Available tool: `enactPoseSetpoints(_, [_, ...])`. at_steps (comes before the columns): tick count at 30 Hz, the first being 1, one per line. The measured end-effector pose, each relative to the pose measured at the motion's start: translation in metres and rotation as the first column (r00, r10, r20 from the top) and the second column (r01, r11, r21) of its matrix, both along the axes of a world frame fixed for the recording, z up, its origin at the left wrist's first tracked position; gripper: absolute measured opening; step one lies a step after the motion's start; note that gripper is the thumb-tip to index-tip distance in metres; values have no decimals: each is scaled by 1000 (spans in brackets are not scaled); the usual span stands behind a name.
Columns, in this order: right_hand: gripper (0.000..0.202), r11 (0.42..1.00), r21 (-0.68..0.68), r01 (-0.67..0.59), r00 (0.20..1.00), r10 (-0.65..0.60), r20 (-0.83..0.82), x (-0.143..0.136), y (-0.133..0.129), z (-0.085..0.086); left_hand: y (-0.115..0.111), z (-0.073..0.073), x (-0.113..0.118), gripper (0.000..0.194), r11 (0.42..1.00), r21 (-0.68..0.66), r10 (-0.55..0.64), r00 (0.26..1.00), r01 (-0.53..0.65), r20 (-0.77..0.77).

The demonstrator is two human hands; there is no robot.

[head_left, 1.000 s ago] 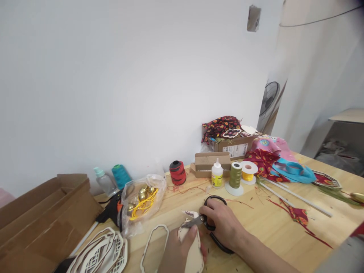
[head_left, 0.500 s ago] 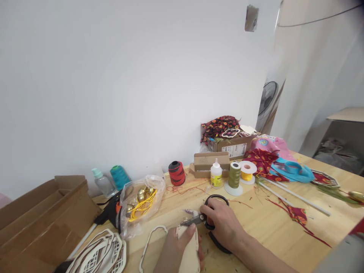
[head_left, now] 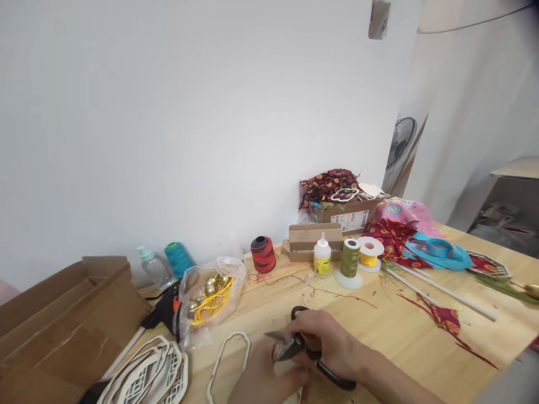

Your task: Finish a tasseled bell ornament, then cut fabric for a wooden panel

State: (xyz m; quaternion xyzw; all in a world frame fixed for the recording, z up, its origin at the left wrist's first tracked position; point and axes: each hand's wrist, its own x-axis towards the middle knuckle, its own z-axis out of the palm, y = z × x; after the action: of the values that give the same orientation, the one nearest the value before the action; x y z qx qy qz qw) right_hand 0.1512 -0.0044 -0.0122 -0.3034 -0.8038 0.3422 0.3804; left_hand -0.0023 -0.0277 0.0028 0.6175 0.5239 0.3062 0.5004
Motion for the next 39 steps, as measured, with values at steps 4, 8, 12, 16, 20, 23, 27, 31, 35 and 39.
enactPoseSetpoints(4, [18,941,-313,130,936,-220,-274,2,4,1,4,2,-6,28,957,-70,285,955,-280,77])
enactPoseSetpoints(8, [25,884,-457,96,873,-296,-389,0,4,5,0,-3,-4,25,917,-6,387,886,-399,254])
enactPoseSetpoints(12, [23,910,-406,87,902,-245,-356,-5,1,3,-2,-8,9,33,753,164,586,763,-637,272])
enactPoseSetpoints(16, [17,934,-6,356,930,-355,-97,4,8,0,2,-8,12,36,863,-173,487,689,-476,536])
enactPoseSetpoints(20, [33,865,301,401,870,-463,171,18,15,-3,4,-8,1,33,883,-343,468,650,-320,598])
enactPoseSetpoints(23, [32,859,347,377,822,-483,301,22,16,-4,2,-8,-6,35,879,-362,474,654,-311,590])
enactPoseSetpoints(27, [33,865,373,335,793,-473,383,19,15,-6,2,-7,-11,36,875,-345,483,665,-340,570])
enactPoseSetpoints(31, [31,865,352,357,780,-484,397,18,16,-10,1,-4,-13,35,879,-342,474,690,-333,547])
enactPoseSetpoints(35, [29,844,320,430,761,-530,374,20,18,-12,-7,-3,-6,34,894,-359,430,740,-268,518])
enactPoseSetpoints(39, [30,835,322,445,769,-541,340,19,15,-9,-8,-3,-5,33,893,-350,439,723,-283,534])
